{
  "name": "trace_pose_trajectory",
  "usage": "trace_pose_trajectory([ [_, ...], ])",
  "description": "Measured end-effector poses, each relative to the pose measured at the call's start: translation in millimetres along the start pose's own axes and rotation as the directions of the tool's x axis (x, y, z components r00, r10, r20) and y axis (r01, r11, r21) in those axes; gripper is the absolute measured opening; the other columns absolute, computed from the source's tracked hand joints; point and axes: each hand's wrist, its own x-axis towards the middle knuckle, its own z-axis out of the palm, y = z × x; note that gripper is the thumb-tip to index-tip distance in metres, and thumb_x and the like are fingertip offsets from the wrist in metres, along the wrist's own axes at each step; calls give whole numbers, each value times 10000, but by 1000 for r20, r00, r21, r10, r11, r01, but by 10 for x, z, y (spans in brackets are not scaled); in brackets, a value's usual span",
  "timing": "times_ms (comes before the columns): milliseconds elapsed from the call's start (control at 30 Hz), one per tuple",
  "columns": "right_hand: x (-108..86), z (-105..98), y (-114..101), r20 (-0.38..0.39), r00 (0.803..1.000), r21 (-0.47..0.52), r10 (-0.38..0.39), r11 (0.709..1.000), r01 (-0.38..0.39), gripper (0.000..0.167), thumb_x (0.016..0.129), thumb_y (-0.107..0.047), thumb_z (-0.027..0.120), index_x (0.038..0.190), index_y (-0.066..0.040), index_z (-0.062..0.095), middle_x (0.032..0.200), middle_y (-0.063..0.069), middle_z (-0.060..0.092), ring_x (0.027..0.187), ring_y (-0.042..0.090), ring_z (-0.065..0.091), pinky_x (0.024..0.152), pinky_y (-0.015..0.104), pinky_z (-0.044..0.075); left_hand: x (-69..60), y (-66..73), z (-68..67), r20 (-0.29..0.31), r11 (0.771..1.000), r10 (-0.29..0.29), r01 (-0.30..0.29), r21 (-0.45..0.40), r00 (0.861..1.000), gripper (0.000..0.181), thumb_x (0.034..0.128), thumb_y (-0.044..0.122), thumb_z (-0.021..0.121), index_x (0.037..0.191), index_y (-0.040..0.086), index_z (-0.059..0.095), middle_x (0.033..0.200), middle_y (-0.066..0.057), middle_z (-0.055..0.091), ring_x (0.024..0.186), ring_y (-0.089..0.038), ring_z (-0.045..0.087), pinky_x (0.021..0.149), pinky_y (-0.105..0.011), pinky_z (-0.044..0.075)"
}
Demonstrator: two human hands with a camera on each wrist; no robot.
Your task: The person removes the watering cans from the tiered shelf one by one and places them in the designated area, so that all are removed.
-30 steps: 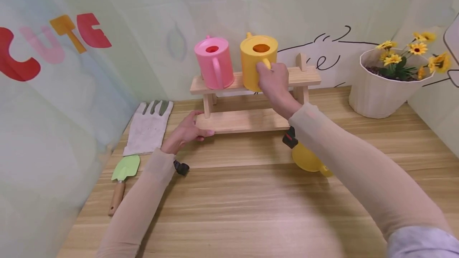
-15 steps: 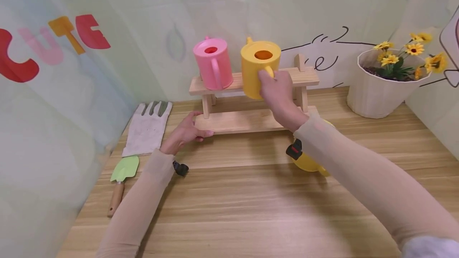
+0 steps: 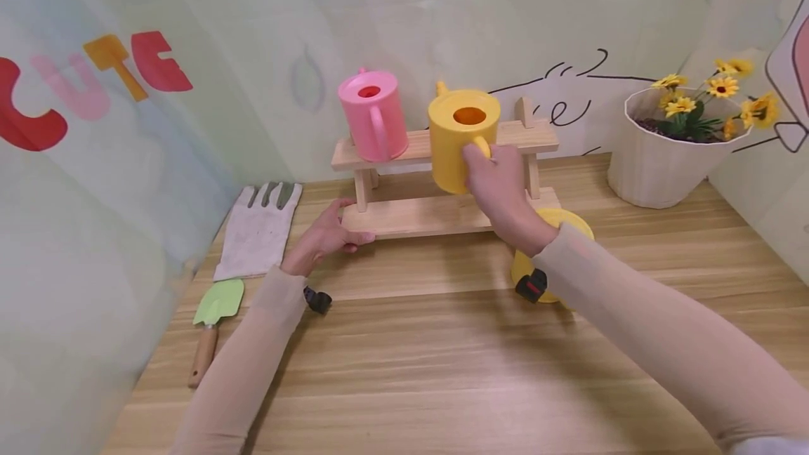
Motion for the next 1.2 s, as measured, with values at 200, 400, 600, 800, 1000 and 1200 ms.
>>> trace_pose_trajectory([
  [200, -119, -38, 44, 0, 1000, -21, -2, 1000, 2, 354, 958, -134, 492, 607, -170, 466, 524, -68, 462, 548, 140, 424, 573, 260, 358, -19, -2, 1, -5, 1000, 3, -3, -4, 1000, 1035, 896, 82, 906, 1692, 82, 245, 1384, -230, 549, 778, -137, 595, 562, -165, 535],
  [400, -218, -71, 92, 1, 1000, -23, 30, 999, -30, 365, 957, -130, 494, 596, -176, 478, 523, -62, 459, 542, 137, 403, 560, 255, 348, -24, 12, 2, -3, 1000, -1, 1, -7, 1000, 1024, 900, 76, 899, 1691, 80, 248, 1376, -229, 556, 791, -142, 598, 564, -167, 535],
  [600, -312, -98, 180, -9, 998, -44, 63, 997, -63, 365, 961, -131, 504, 600, -174, 488, 521, -70, 462, 547, 134, 435, 554, 248, 365, -6, 5, 9, 3, 1000, -1, 1, -17, 1000, 1015, 900, 56, 894, 1687, 77, 253, 1397, -238, 560, 810, -150, 603, 573, -172, 541],
  [800, -393, -116, 257, -9, 997, -37, 78, 996, -78, 385, 966, -128, 519, 589, -182, 461, 517, -74, 431, 543, 130, 427, 552, 240, 368, 13, -13, 6, 2, 1000, 2, -2, -15, 1000, 1019, 898, 48, 895, 1687, 87, 251, 1389, -232, 566, 844, -164, 611, 578, -179, 551],
  [1000, -490, -127, 336, -7, 996, 0, 90, 996, -90, 382, 977, -106, 523, 611, -169, 433, 523, -71, 411, 547, 130, 421, 563, 250, 394, 9, -13, 4, 5, 1000, 4, -4, -15, 1000, 1016, 902, 51, 892, 1686, 82, 247, 1388, -228, 566, 873, -170, 613, 582, -179, 552],
  [1200, -567, -132, 416, -3, 995, 45, 100, 994, -99, 415, 974, -72, 510, 580, -167, 421, 513, -67, 400, 529, 130, 409, 546, 251, 385, 1, -13, 0, 8, 1000, 6, -5, -19, 1000, 1019, 901, 55, 893, 1688, 80, 246, 1399, -234, 553, 863, -163, 608, 581, -173, 547],
])
